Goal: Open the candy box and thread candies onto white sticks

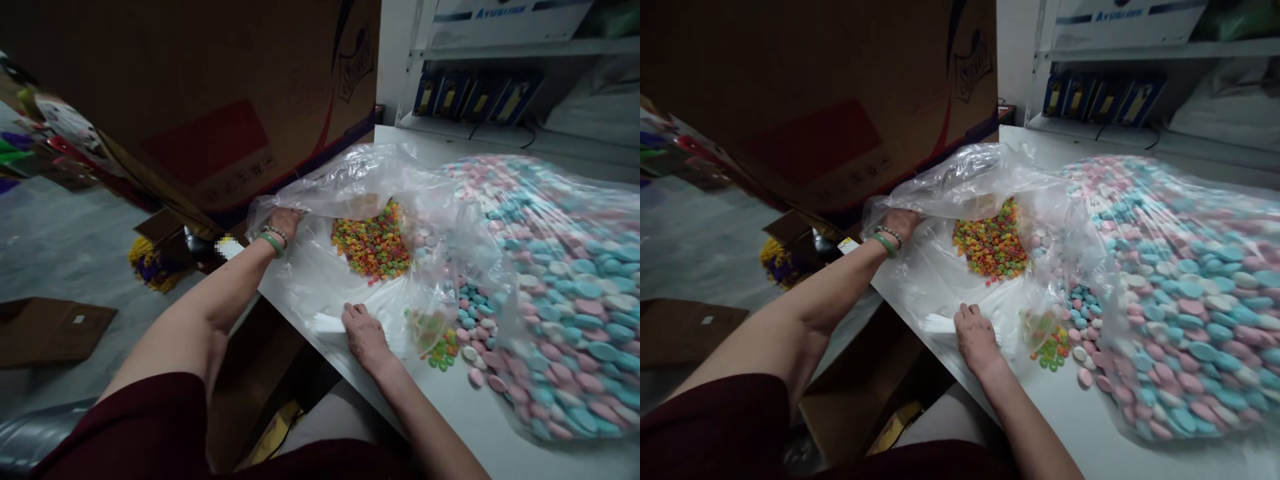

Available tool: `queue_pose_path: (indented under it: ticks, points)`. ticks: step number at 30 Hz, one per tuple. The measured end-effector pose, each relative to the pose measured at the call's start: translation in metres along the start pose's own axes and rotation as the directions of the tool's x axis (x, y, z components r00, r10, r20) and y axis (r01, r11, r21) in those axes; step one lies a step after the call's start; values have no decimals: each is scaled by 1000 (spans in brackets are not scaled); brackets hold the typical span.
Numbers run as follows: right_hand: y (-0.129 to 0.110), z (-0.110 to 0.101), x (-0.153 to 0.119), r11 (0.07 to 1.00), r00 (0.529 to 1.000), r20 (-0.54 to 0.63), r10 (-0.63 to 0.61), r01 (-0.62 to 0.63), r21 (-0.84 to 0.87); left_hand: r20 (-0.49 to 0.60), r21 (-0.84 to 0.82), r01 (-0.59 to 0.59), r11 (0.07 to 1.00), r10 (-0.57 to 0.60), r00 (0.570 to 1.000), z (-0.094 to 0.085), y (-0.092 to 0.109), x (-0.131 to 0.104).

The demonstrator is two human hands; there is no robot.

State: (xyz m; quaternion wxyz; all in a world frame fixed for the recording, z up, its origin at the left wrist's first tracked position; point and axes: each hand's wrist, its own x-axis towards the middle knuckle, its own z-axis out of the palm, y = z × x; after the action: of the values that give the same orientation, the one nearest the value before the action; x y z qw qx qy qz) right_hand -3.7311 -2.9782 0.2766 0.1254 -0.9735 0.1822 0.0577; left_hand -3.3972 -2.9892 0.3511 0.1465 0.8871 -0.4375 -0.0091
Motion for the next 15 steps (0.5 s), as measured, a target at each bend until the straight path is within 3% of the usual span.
queue_pose_path:
  ticks: [2,5,7,10,12,15]
  points:
    - [-3,-9,-6,999,999,40,-16,18,-32,94,139,51,989,-65,993,7,-6,-18]
    - [-7,-27,-15,998,995,93,42,-39,-42,128,180,54,982,-78,989,21,1,-46]
    - [-9,-41,-16,992,989,86,119,-114,-55,167,199,-98,975,65,984,32,8,-68]
    - [-8,-56,-2,977,981,-15,196,-196,-84,348,134,-336,932,273,897,50,8,-103]
    - [0,-61,16,981,983,-41,178,-181,-76,463,89,-292,952,220,859,58,-2,-122]
    - [24,-60,48,970,971,22,240,-239,-36,535,117,-145,982,61,843,61,-25,-137]
